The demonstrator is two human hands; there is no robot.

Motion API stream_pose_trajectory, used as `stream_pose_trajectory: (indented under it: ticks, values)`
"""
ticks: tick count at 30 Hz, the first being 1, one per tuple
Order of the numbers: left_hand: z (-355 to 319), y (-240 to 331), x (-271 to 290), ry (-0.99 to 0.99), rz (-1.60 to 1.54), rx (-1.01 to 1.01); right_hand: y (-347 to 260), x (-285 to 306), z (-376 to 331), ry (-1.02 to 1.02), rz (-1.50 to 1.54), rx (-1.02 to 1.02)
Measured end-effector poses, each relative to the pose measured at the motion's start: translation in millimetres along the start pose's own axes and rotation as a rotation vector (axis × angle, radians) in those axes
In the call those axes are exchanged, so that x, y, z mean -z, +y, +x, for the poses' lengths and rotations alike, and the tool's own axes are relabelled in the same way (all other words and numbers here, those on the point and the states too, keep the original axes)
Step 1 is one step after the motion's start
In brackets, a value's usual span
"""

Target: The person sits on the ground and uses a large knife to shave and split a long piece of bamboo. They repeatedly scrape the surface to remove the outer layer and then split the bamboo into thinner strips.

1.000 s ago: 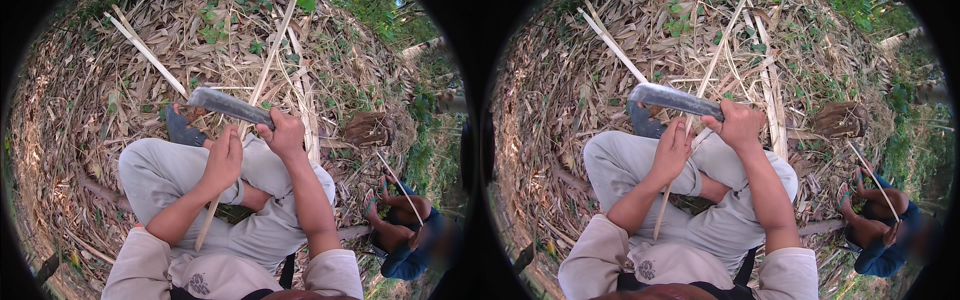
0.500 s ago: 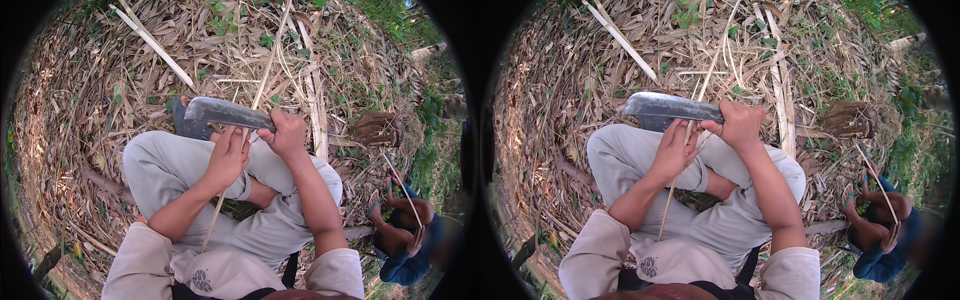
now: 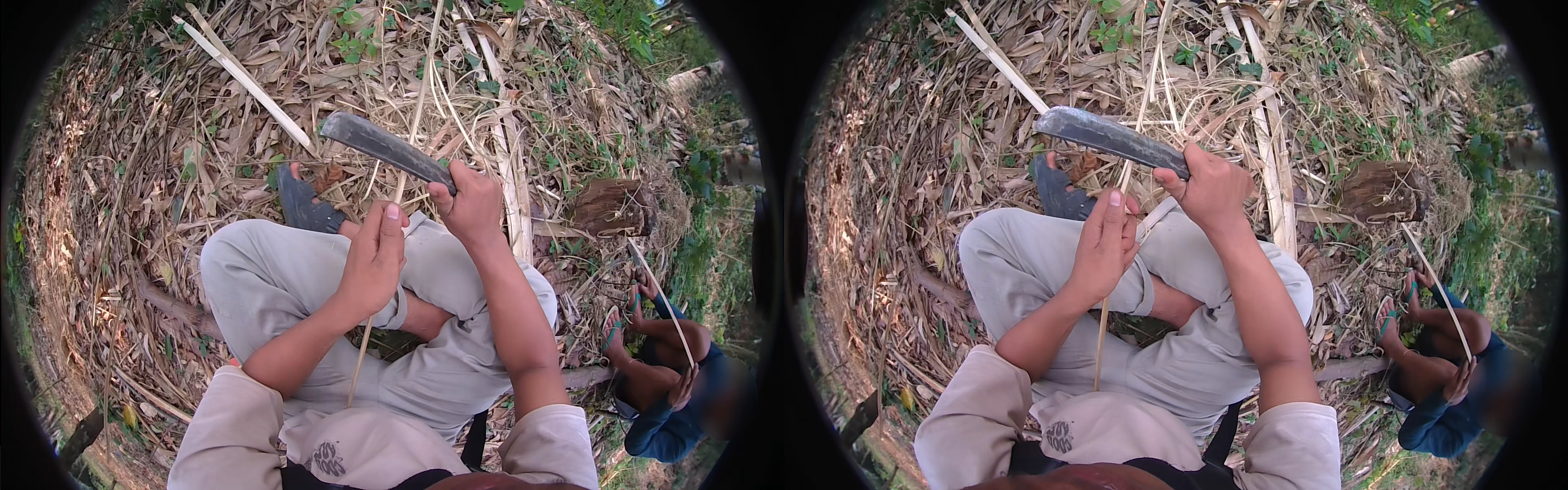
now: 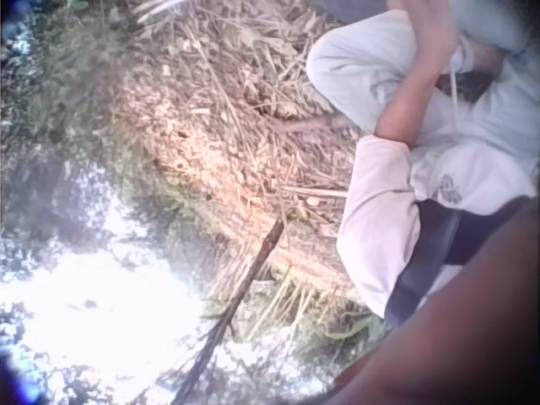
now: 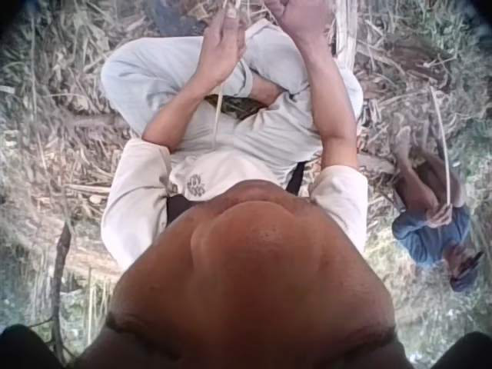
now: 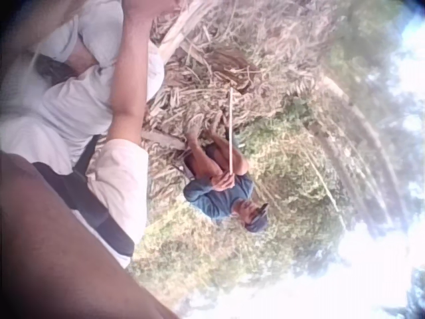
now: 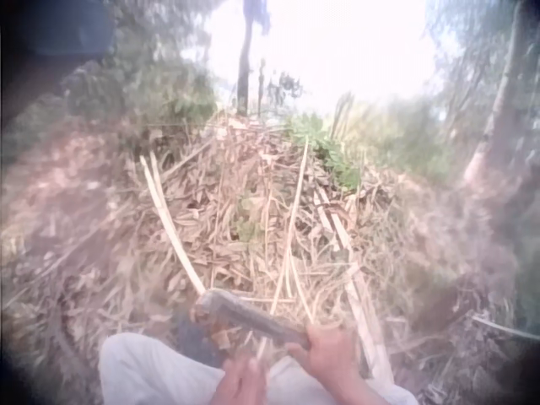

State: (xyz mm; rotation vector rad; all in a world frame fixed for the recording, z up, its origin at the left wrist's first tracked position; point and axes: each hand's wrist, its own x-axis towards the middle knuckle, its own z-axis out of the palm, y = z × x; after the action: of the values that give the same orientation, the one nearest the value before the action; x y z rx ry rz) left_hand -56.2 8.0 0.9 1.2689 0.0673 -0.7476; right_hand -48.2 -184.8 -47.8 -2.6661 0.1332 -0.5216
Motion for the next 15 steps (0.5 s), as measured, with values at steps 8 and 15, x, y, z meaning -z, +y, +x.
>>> stream_pose_trajectory:
  ticks: [8, 15]
  values:
    - [0.3, -12.9, 1.3, -0.022, 0.214, -0.142, 14.5, 8.7, 7.9, 0.030, -0.046, 0.008]
    - [1.4, -2.2, 4.3, -0.041, 0.139, -0.046, -15.0, 10.0, -2.0, 0.030, -0.073, 0.159]
